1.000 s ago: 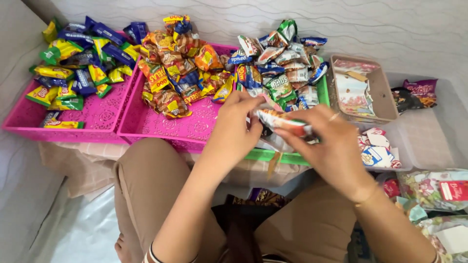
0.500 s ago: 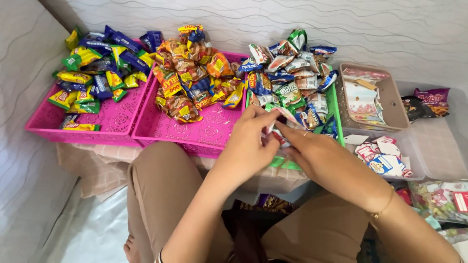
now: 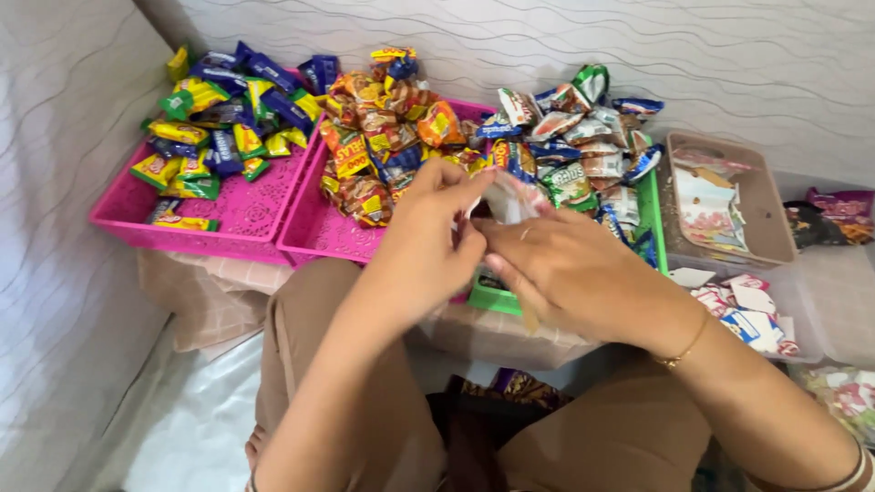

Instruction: Selecting various small snack packets from bins and placing them into decorative gift bags to create gift packs.

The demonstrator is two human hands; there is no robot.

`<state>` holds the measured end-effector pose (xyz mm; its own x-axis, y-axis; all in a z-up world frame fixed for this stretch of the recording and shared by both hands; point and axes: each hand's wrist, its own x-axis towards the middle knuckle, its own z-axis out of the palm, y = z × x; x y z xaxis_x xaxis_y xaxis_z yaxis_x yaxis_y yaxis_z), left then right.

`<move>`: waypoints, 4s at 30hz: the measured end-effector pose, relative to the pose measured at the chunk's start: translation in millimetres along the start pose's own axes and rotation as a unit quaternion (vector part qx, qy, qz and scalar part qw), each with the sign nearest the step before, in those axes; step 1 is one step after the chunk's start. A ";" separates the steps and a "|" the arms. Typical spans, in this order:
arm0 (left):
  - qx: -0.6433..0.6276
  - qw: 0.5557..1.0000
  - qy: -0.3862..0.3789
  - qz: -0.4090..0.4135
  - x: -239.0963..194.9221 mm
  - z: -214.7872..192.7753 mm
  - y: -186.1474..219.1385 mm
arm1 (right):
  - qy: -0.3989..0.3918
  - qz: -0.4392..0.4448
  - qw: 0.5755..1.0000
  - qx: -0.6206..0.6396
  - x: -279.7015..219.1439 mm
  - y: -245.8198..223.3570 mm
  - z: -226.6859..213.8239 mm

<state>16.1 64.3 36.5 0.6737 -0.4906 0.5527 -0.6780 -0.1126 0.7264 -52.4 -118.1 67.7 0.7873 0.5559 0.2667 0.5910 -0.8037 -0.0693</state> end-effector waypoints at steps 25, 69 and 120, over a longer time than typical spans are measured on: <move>0.022 0.995 0.062 -0.081 -13.1 -121.5 -106.6 | 0.079 0.084 0.969 0.217 172.3 110.0 295.2; 0.052 0.996 0.068 0.009 -16.0 -83.2 -55.9 | 0.138 0.152 0.947 0.248 137.9 -25.2 95.6; -0.110 0.988 0.077 -0.078 -45.8 -74.2 -66.7 | 0.023 -0.078 0.987 -0.138 110.3 -15.8 92.5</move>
<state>52.3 158.4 -7.0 0.8135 -0.3421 0.4703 -0.4931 0.0230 0.8697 41.4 -24.4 9.3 0.6779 0.6724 0.2972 0.6293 -0.7398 0.2380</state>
